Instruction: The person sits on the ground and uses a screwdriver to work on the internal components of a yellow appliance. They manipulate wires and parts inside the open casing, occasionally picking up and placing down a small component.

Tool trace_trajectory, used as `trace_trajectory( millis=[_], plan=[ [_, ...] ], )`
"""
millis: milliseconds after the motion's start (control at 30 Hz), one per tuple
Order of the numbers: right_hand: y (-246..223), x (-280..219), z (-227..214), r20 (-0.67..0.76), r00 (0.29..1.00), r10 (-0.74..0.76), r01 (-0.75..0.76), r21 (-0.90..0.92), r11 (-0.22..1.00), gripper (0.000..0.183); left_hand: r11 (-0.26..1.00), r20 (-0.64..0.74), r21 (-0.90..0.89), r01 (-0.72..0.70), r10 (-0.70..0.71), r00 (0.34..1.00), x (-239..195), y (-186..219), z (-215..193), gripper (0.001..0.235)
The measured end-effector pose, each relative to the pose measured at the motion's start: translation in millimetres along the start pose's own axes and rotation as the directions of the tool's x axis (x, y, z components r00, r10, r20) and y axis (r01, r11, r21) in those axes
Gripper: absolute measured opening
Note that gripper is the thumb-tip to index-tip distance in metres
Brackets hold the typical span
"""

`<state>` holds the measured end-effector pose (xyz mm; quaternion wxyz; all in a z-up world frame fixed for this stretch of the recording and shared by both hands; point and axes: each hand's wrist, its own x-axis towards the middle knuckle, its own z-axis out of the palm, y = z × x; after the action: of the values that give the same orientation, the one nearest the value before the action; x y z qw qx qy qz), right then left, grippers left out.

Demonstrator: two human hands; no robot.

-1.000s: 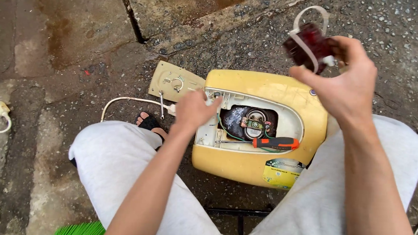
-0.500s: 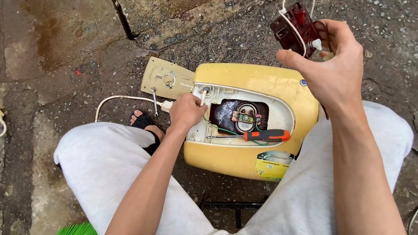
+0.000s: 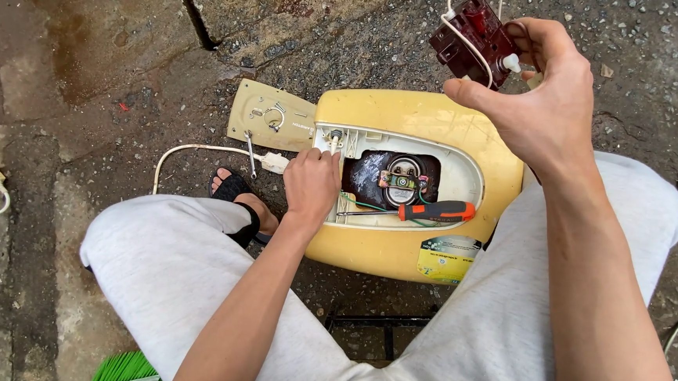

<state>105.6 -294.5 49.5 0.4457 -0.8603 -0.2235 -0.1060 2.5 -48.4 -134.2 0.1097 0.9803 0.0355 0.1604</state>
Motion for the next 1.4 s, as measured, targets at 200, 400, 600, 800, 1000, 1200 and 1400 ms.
trace_trajectory(
  millis=[200, 400, 600, 800, 1000, 1200, 1400],
  plan=[
    [5.2, -2.3, -3.2, 0.014, 0.999, -0.031, 0.031, 0.001, 1.000, 0.062, 0.989, -0.147, 0.113, -0.093, 0.109, 0.983, -7.7, 0.0, 10.7, 0.024],
    [6.8, -2.4, -2.7, 0.014, 1.000, 0.003, -0.002, -0.063, 0.998, 0.064, 0.991, -0.133, 0.112, -0.069, 0.084, 0.987, -7.8, 0.1, 8.9, 0.022],
    [6.3, -0.3, 10.5, 0.087, 0.996, -0.024, 0.039, -0.178, 0.983, 0.073, 0.998, -0.077, 0.064, -0.010, 0.015, 0.997, -13.7, -4.0, 10.2, 0.032],
    [27.9, -21.9, 66.0, 0.294, 0.950, 0.101, 0.045, -0.452, 0.891, 0.081, 0.997, -0.074, -0.063, 0.043, -0.047, 0.996, -24.1, -12.0, 7.4, 0.039],
    [32.9, -51.5, 111.9, 0.547, 0.830, 0.109, 0.195, -0.467, 0.862, 0.084, 0.946, 0.089, -0.260, 0.191, -0.174, 0.981, -32.6, -19.6, 5.0, 0.044],
    [39.4, -73.6, 142.7, 0.559, 0.827, 0.058, 0.282, -0.504, 0.817, 0.084, 0.911, 0.215, -0.329, 0.251, -0.187, 0.959, -34.9, -28.0, -2.3, 0.035],
    [38.7, -75.4, 136.6, 0.574, 0.808, 0.134, 0.278, -0.571, 0.772, 0.084, 0.905, 0.258, -0.332, 0.267, -0.185, 0.948, -34.7, -33.1, 8.6, 0.029]
  ],
)
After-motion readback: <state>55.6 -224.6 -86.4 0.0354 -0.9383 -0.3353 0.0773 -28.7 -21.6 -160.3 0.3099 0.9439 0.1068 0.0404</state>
